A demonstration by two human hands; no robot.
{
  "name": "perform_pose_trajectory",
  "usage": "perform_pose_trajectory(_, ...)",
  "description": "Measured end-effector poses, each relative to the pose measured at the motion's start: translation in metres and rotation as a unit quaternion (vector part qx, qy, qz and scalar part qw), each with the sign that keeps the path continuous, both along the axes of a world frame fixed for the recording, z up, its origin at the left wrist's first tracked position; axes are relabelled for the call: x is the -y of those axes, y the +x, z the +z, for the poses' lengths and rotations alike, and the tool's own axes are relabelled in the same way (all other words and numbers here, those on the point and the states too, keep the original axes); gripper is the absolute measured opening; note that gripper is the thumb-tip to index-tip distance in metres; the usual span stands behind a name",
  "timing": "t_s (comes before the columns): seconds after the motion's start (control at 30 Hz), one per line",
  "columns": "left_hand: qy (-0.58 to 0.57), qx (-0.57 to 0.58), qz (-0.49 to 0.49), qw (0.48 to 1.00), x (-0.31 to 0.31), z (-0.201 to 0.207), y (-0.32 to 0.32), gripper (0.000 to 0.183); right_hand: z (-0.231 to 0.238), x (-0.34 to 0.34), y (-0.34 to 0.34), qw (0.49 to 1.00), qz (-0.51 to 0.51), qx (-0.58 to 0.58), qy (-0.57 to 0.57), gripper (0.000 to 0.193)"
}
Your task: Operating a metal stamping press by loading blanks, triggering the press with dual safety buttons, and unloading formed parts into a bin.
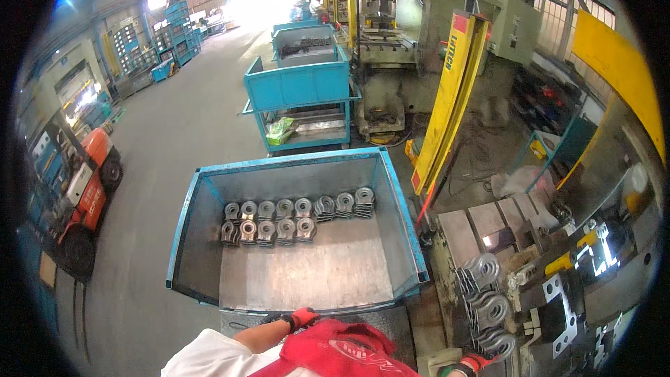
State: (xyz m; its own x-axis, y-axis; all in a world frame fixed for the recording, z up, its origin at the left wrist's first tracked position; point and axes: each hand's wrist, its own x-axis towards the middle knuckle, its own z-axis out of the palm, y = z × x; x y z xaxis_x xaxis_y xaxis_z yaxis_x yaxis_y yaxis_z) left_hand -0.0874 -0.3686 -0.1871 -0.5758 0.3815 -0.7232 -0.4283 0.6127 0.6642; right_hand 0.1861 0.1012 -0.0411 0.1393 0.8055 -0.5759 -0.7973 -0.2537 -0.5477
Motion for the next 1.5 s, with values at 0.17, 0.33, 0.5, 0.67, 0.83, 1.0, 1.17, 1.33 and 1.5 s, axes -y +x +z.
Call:
perform_pose_trajectory(0.17, -0.034, 0.003, 0.005, 0.999, 0.000, 0.002, 0.005, 0.045, -0.046, -0.035, 0.013, 0.993, 0.094, 0.050, 0.043, 0.052)
perform_pose_trajectory(0.33, -0.036, 0.001, -0.006, 0.999, 0.005, 0.012, 0.011, 0.040, -0.071, -0.046, 0.026, 0.984, 0.122, 0.112, 0.057, 0.051)
perform_pose_trajectory(0.5, -0.009, 0.018, 0.017, 1.000, 0.002, 0.020, 0.013, 0.037, -0.045, -0.028, 0.026, 0.989, 0.086, 0.110, 0.042, 0.050)
perform_pose_trajectory(0.67, -0.019, 0.013, -0.006, 1.000, 0.006, 0.012, 0.012, 0.032, -0.037, -0.021, 0.023, 0.989, 0.088, 0.117, 0.036, 0.050)
perform_pose_trajectory(0.83, -0.017, 0.038, 0.021, 0.999, 0.005, 0.015, 0.014, 0.033, -0.030, -0.016, 0.021, 0.987, 0.100, 0.120, 0.034, 0.050)
perform_pose_trajectory(1.0, -0.028, 0.012, 0.014, 0.999, 0.002, 0.017, 0.014, 0.035, -0.025, -0.011, 0.019, 0.987, 0.106, 0.118, 0.031, 0.049)
perform_pose_trajectory(1.17, -0.030, 0.006, 0.005, 1.000, 0.004, 0.004, 0.014, 0.042, -0.024, -0.006, 0.020, 0.985, 0.120, 0.123, 0.027, 0.049)
perform_pose_trajectory(1.33, -0.028, -0.004, -0.015, 0.999, 0.008, -0.016, 0.009, 0.050, -0.022, -0.007, 0.026, 0.981, 0.132, 0.138, 0.024, 0.049)
perform_pose_trajectory(1.5, -0.065, -0.002, -0.014, 0.998, 0.004, 0.005, 0.009, 0.051, -0.020, -0.008, 0.025, 0.977, 0.153, 0.145, 0.023, 0.049)
